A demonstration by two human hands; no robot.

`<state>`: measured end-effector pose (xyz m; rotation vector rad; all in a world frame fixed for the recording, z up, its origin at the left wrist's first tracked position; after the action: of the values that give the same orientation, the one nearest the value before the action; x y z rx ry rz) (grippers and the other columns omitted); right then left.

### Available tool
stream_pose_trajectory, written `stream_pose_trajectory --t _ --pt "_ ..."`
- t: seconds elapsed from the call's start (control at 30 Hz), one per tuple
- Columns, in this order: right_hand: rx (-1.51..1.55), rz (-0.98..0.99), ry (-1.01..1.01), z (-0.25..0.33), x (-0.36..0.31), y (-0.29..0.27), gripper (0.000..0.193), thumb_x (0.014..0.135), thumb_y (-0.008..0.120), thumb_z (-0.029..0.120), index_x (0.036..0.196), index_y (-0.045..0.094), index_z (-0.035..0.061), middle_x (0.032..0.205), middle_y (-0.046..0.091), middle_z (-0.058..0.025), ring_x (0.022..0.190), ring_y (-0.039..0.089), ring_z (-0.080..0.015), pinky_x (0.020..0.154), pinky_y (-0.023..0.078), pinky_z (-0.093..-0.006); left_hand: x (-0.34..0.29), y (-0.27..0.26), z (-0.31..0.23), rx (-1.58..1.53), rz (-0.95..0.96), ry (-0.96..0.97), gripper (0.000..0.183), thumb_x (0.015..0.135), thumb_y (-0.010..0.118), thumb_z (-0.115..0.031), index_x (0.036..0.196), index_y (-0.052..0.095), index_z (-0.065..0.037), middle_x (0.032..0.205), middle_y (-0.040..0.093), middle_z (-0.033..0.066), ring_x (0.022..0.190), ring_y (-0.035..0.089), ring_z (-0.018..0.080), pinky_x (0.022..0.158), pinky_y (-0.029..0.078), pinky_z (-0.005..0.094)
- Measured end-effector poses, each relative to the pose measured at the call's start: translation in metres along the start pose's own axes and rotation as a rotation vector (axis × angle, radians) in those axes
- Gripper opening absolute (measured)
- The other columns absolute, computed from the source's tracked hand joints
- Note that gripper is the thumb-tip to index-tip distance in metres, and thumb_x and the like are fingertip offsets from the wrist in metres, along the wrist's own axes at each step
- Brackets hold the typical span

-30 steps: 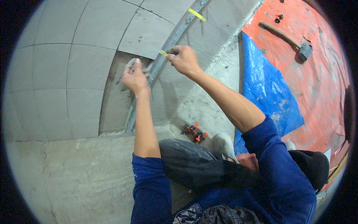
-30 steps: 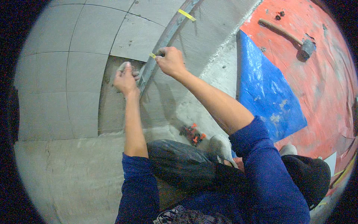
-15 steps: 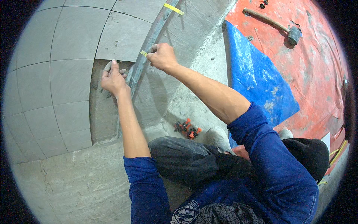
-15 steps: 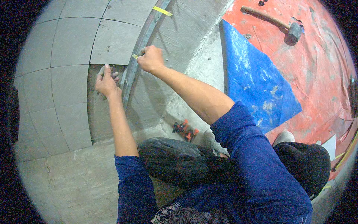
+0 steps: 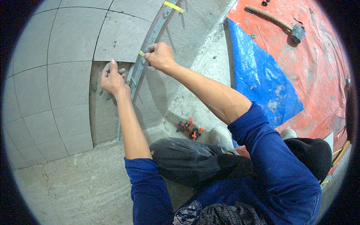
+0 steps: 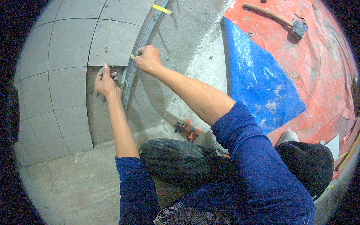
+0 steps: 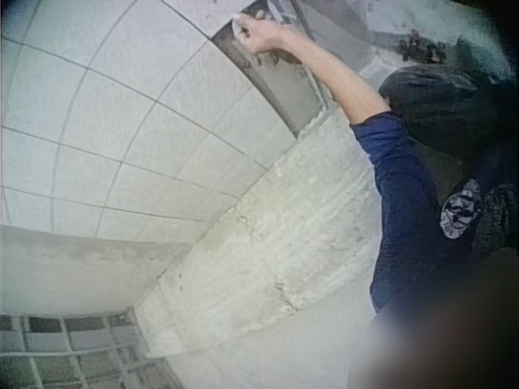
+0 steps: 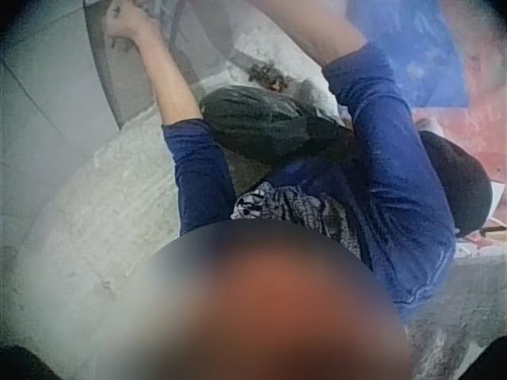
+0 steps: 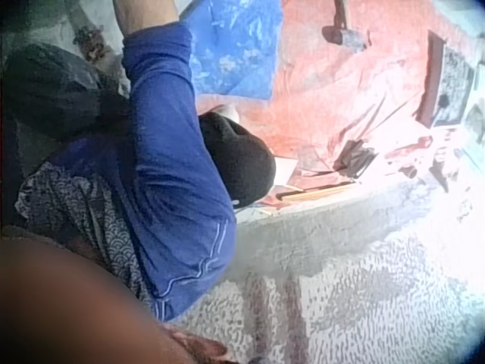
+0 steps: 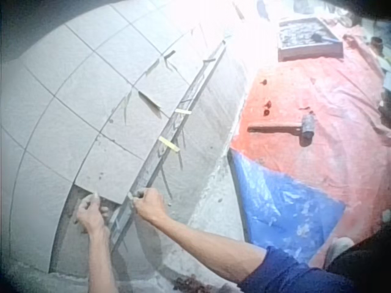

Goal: The person applies cement to a tile using a trowel, places it on a curved wall, and secures it with yellow tape. They then use a spirit level to check the alignment of the installed tiles.

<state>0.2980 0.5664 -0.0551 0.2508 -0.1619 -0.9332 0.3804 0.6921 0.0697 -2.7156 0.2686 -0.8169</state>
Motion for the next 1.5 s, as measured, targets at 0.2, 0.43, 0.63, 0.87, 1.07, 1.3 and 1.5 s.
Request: stream_pose_trajectory --t 0.2,0.43,0.63,0.87,1.07,1.3,1.5 --pt "-0.017 -0.009 -0.040 0.004 0.002 0.001 0.021 0.071 0.065 0.013 0.084 0.074 0.0003 0.074 0.068 -0.0213 0.073 0.069 -0.0321 0.073 0.055 -0.0400 0.000 0.001 -0.003 -0.021 0.000 0.005 0.018 0.088 0.072 -0.013 0.089 0.064 0.003 0.072 0.065 0.0073 0.049 0.058 0.0100 0.037 0.039 0.0207" --pt "-0.085 0.006 -0.053 0.008 0.004 0.001 0.017 0.075 0.066 0.013 0.081 0.073 -0.0024 0.063 0.068 -0.0132 0.059 0.069 -0.0184 0.063 0.054 -0.0333 0.004 0.002 0.000 -0.015 -0.023 0.029 0.015 0.088 0.071 -0.011 0.088 0.064 0.002 0.072 0.066 0.0084 0.049 0.059 0.0103 0.035 0.039 0.0208" --pt "-0.091 0.005 -0.037 0.009 0.004 0.000 0.018 0.075 0.067 0.013 0.078 0.072 -0.0029 0.061 0.067 -0.0131 0.059 0.068 -0.0188 0.062 0.054 -0.0335 0.004 0.002 0.001 -0.033 -0.037 0.039 0.013 0.087 0.071 -0.010 0.086 0.063 0.001 0.072 0.066 0.0083 0.049 0.060 0.0101 0.035 0.039 0.0207" --pt "-0.038 -0.003 -0.021 0.015 0.002 -0.001 0.018 0.074 0.068 0.014 0.077 0.072 -0.0034 0.062 0.067 -0.0138 0.059 0.067 -0.0195 0.061 0.053 -0.0343 0.002 0.003 0.000 -0.052 -0.019 0.013 0.013 0.088 0.071 -0.010 0.085 0.062 -0.001 0.072 0.065 0.0072 0.051 0.060 0.0103 0.037 0.039 0.0203" --pt "-0.025 -0.025 0.007 0.016 0.000 0.000 0.020 0.073 0.069 0.015 0.076 0.071 -0.0041 0.064 0.067 -0.0160 0.061 0.067 -0.0222 0.063 0.053 -0.0373 0.005 0.004 0.001 -0.057 -0.024 -0.035 0.017 0.086 0.074 -0.009 0.085 0.060 0.000 0.071 0.064 0.0068 0.049 0.057 0.0101 0.038 0.039 0.0211" --pt "-0.034 -0.082 0.024 0.013 0.004 0.001 0.023 0.070 0.071 0.018 0.078 0.070 -0.0034 0.071 0.067 -0.0215 0.070 0.069 -0.0299 0.069 0.052 -0.0409 0.008 0.008 0.001 -0.049 -0.008 0.009 0.024 0.079 0.081 -0.011 0.080 0.059 -0.003 0.070 0.064 0.0064 0.049 0.057 0.0119 0.039 0.041 0.0235" --pt "-0.013 -0.092 -0.012 0.012 0.009 0.001 0.023 0.070 0.071 0.017 0.075 0.068 -0.0051 0.067 0.064 -0.0211 0.065 0.066 -0.0273 0.066 0.051 -0.0412 0.010 0.007 0.003 0.001 -0.044 0.000 0.023 0.080 0.080 -0.010 0.079 0.059 -0.002 0.068 0.064 0.0064 0.048 0.055 0.0114 0.038 0.039 0.0231"
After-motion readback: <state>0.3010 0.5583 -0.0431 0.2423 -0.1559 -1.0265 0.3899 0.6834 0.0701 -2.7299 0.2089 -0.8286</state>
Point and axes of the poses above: each hand's wrist, its own x-axis towards the middle knuckle, its own y-axis out of the palm, z = x × y, the point moved 5 cm from there along x, towards the middle knuckle
